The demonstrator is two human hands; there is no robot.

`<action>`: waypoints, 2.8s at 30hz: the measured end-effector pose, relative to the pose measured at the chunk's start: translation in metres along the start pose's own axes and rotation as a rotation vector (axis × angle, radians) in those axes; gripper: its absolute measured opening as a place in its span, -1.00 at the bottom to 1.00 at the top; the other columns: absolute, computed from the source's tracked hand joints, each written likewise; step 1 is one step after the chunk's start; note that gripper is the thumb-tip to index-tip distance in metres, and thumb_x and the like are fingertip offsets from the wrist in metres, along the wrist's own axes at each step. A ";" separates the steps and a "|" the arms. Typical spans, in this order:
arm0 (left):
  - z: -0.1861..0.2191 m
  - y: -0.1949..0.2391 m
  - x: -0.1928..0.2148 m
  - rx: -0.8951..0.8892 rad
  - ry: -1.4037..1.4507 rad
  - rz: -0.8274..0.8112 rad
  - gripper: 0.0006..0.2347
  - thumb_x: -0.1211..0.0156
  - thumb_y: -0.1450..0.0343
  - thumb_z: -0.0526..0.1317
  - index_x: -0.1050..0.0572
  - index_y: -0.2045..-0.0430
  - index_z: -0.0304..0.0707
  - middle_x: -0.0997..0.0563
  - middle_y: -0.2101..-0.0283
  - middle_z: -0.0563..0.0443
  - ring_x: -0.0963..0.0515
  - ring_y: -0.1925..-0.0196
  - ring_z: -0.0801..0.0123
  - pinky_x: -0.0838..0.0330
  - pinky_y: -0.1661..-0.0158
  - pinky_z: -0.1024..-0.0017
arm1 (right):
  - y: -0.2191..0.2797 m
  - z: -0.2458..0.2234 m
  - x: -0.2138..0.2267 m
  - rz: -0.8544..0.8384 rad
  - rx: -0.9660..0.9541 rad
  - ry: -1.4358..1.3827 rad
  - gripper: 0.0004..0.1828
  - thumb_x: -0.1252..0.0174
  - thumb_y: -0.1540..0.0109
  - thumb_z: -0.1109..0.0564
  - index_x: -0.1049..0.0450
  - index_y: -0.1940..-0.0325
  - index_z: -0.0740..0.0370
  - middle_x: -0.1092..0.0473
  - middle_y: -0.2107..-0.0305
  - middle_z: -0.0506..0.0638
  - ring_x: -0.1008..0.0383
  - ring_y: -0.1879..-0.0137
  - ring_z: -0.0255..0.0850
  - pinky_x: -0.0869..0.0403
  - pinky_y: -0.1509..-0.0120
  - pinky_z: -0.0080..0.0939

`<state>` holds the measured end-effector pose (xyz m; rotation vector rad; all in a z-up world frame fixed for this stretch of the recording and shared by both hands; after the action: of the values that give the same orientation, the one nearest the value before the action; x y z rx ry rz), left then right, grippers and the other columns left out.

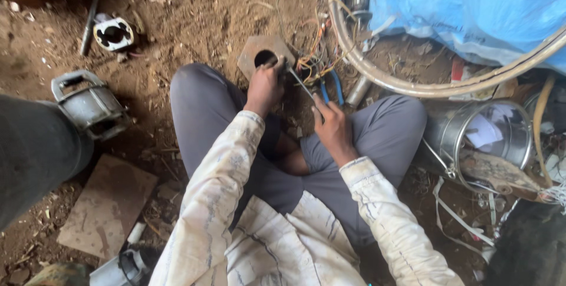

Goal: The person sits on the ground and uses pliers and a screwdriver to strip wires and adjust a small electrical component. They repeatedly strip the ends of wires and attempt to fit the component into a metal housing.

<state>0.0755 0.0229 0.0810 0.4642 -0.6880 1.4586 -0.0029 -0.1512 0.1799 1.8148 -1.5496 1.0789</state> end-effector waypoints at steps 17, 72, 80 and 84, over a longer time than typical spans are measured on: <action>0.005 -0.001 0.003 0.049 0.010 -0.006 -0.49 -0.15 -0.19 -0.49 -0.54 -0.09 -0.25 -0.61 0.16 -0.39 -0.58 0.08 -0.21 -0.47 0.04 0.04 | 0.006 0.038 -0.029 0.098 -0.107 -0.424 -0.68 -0.27 -0.36 0.10 -0.58 -0.14 0.35 -0.61 0.14 0.17 -0.66 0.03 -0.07 -0.54 -0.04 -0.17; -0.011 0.010 0.006 0.101 -0.087 0.028 -0.51 -0.49 -0.19 -0.22 -0.55 -0.04 -0.19 -0.66 0.07 -0.08 -0.53 -0.07 0.10 -0.26 -0.10 0.09 | 0.003 -0.009 0.007 0.114 -0.058 -0.112 -0.72 -0.27 -0.27 0.22 -0.60 -0.05 0.36 -0.56 0.22 0.29 -0.62 0.12 0.15 -0.54 0.02 -0.01; -0.015 0.009 0.000 0.109 -0.113 0.003 -0.46 -0.49 -0.23 -0.15 -0.49 -0.12 -0.16 -0.64 0.04 -0.09 -0.50 -0.10 0.09 -0.21 -0.10 0.04 | 0.004 -0.005 0.006 0.113 -0.076 -0.123 -0.73 -0.26 -0.27 0.20 -0.60 -0.04 0.37 -0.57 0.23 0.28 -0.63 0.12 0.12 -0.54 0.01 -0.02; -0.016 0.009 -0.002 0.104 -0.093 0.003 -0.43 -0.49 -0.26 -0.14 -0.43 -0.17 -0.20 -0.64 0.04 -0.07 -0.50 -0.11 0.07 -0.17 -0.12 0.00 | 0.003 -0.007 0.007 0.122 -0.050 -0.124 -0.73 -0.26 -0.28 0.20 -0.60 -0.03 0.38 -0.57 0.21 0.28 -0.64 0.11 0.10 -0.56 -0.01 -0.04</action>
<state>0.0688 0.0332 0.0668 0.6147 -0.6888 1.4877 -0.0073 -0.1503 0.1889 1.8035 -1.7643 0.9886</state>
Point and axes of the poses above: each hand's wrist, its own y-axis away from the middle knuckle, its own x-axis out of the back of the hand, z = x × y, the point moved 9 cm from there along -y, towards the middle knuckle
